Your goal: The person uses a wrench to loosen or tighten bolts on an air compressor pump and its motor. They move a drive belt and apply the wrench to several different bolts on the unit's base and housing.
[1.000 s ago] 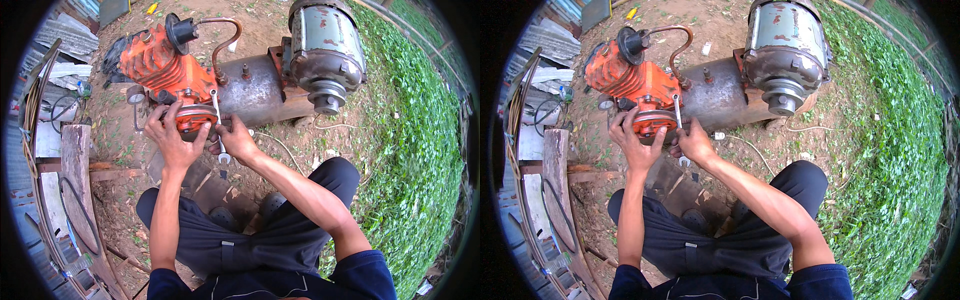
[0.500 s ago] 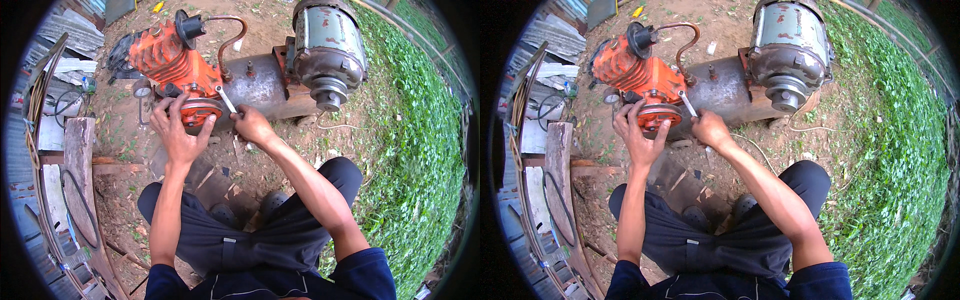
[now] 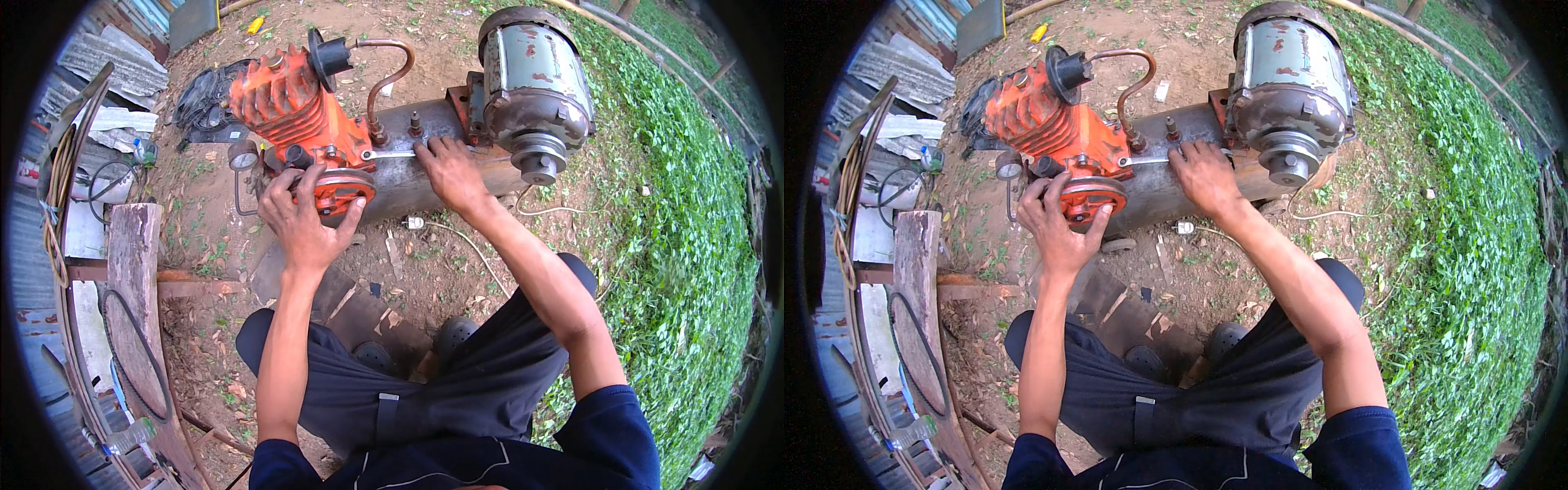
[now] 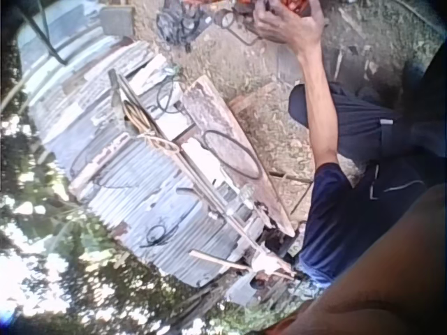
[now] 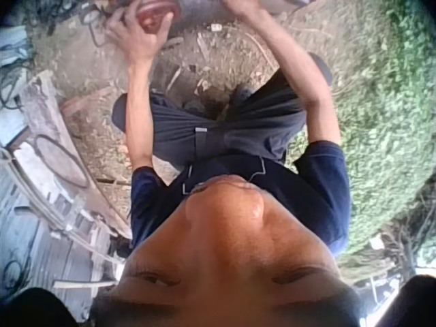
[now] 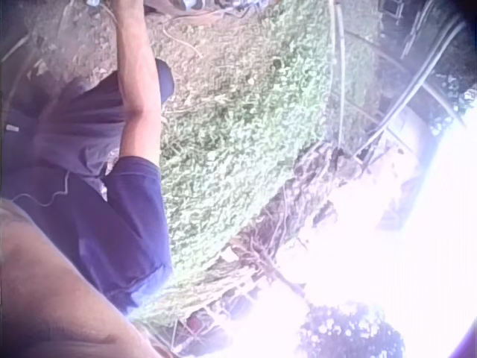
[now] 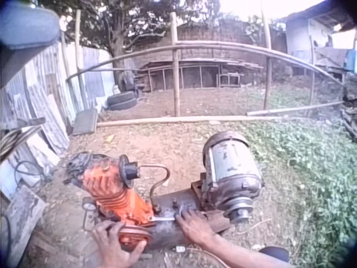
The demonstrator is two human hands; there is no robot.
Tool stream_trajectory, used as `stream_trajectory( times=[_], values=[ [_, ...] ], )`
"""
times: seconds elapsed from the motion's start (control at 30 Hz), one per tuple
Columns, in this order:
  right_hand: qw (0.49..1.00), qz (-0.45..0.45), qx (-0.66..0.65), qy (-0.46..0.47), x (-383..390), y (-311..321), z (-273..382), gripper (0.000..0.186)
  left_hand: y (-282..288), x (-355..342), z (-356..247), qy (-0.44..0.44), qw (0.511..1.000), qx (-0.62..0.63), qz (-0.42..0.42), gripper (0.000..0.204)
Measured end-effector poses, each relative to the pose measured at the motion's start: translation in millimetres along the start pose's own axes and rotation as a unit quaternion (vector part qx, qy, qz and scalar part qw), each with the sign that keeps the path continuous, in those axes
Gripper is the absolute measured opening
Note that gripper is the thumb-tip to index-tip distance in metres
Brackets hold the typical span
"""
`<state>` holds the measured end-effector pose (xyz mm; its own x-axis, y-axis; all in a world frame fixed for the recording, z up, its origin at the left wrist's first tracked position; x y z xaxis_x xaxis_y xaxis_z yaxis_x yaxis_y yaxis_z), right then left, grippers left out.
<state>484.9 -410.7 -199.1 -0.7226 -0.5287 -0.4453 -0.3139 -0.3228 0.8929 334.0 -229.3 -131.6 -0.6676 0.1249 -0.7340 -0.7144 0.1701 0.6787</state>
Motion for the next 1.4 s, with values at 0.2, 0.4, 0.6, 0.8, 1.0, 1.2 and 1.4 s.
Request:
stream_trajectory(
  times=[0.2,0.4,0.6,0.8,1.0,1.2,1.4],
  values=[
    [0.996,0.088,-0.009,-0.013,-10,19,-1,0.026,0,-1,1,0.003,1.000,0.017,0.010,0.075],
    [0.909,0.236,-0.217,-0.266,15,45,9,0.025,5,-1,3,0.008,1.000,0.027,0.008,0.073],
    [0.608,0.327,-0.601,-0.404,49,-21,45,0.024,5,-1,2,0.012,1.000,0.023,0.002,0.073],
    [0.569,0.332,-0.639,-0.397,54,-35,69,0.021,2,-1,0,0.012,1.000,0.013,0.000,0.073],
    [0.511,0.309,-0.674,-0.435,53,-35,87,0.023,1,0,3,0.006,1.000,0.006,-0.006,0.073],
    [0.478,0.348,-0.675,-0.441,49,-32,87,0.024,0,0,1,0.008,1.000,0.011,-0.002,0.074],
    [0.511,0.347,-0.623,-0.479,47,-28,78,0.027,3,-3,1,0.015,1.000,0.018,0.004,0.073]
  ],
)
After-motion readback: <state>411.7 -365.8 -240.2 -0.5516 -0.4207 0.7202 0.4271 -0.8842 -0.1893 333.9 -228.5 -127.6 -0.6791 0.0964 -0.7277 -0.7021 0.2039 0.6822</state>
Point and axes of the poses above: each hand's wrist, its own x-axis away from the middle knuckle, its own y-axis out of the back of the hand, z = x × y, the point moved 6 cm from there along -x, towards the middle knuckle, and after that the axes turned 13 degrees about -y, right-handed, at the moved point
